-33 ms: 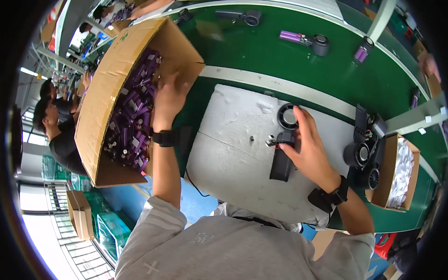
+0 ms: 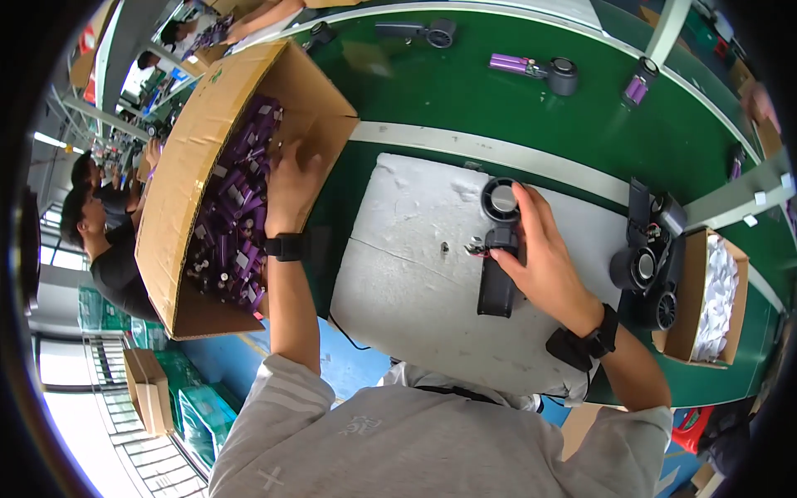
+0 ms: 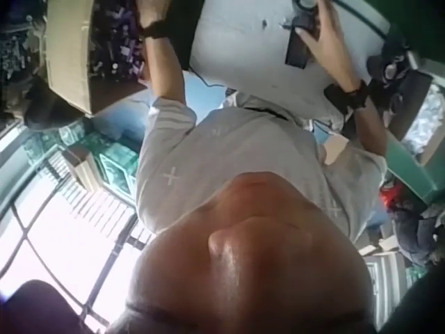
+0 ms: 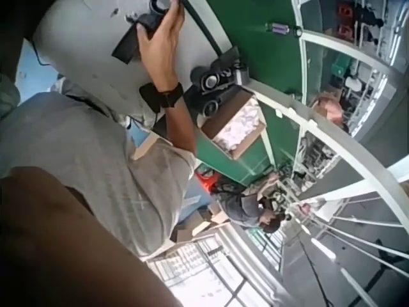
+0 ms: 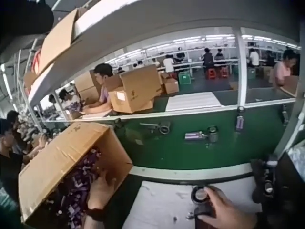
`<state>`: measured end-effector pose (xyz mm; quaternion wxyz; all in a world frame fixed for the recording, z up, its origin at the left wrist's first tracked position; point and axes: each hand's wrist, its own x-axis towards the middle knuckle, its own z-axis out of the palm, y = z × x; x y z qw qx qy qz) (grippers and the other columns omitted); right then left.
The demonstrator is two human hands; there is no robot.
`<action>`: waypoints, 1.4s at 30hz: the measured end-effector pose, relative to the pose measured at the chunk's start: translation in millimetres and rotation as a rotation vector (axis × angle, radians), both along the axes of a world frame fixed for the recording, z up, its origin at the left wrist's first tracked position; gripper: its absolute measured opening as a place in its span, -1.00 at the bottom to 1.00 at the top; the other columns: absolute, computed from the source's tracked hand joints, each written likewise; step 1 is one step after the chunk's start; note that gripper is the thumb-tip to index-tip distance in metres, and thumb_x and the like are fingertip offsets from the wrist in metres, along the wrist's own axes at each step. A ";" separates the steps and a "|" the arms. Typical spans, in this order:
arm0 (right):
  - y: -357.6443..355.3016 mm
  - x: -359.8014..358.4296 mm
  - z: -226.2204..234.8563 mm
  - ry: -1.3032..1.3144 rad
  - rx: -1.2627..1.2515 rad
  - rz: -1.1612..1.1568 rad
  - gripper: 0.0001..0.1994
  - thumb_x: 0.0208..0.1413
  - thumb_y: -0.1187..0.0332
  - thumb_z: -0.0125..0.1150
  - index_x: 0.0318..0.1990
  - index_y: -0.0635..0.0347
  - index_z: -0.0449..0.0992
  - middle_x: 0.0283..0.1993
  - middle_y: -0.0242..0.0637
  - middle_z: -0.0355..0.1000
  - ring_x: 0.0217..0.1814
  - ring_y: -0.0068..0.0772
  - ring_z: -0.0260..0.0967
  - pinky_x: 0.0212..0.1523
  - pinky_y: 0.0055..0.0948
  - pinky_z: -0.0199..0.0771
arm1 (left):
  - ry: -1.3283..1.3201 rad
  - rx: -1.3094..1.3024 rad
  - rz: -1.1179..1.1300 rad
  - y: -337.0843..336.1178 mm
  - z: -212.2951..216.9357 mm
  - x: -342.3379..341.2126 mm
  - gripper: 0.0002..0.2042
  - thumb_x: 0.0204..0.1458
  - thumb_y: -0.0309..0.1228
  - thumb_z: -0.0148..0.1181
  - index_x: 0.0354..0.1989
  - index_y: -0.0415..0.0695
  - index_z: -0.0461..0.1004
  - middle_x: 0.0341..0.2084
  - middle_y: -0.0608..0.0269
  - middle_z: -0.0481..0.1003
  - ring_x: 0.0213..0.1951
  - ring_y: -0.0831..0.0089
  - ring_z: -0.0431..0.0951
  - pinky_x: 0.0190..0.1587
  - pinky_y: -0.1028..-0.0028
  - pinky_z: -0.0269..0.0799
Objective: The person picks up a battery pack and a circuit board, connects the battery wires to the board, and fits both into a plastic housing before setting the unit aside.
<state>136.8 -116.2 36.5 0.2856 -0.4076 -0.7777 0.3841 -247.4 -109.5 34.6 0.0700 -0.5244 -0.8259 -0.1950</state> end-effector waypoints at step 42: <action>350.6 -261.5 -13.3 -0.552 0.677 0.041 -0.54 -0.07 0.49 0.26 0.07 0.25 0.41 0.08 0.00 0.38 0.00 0.10 0.39 0.01 -0.14 0.39 | -0.198 0.359 0.101 -22.1 -44.8 -90.5 -0.69 0.01 -0.51 0.10 -0.03 -0.08 0.47 -0.20 -0.06 0.51 -0.10 -0.01 0.45 0.10 0.16 0.22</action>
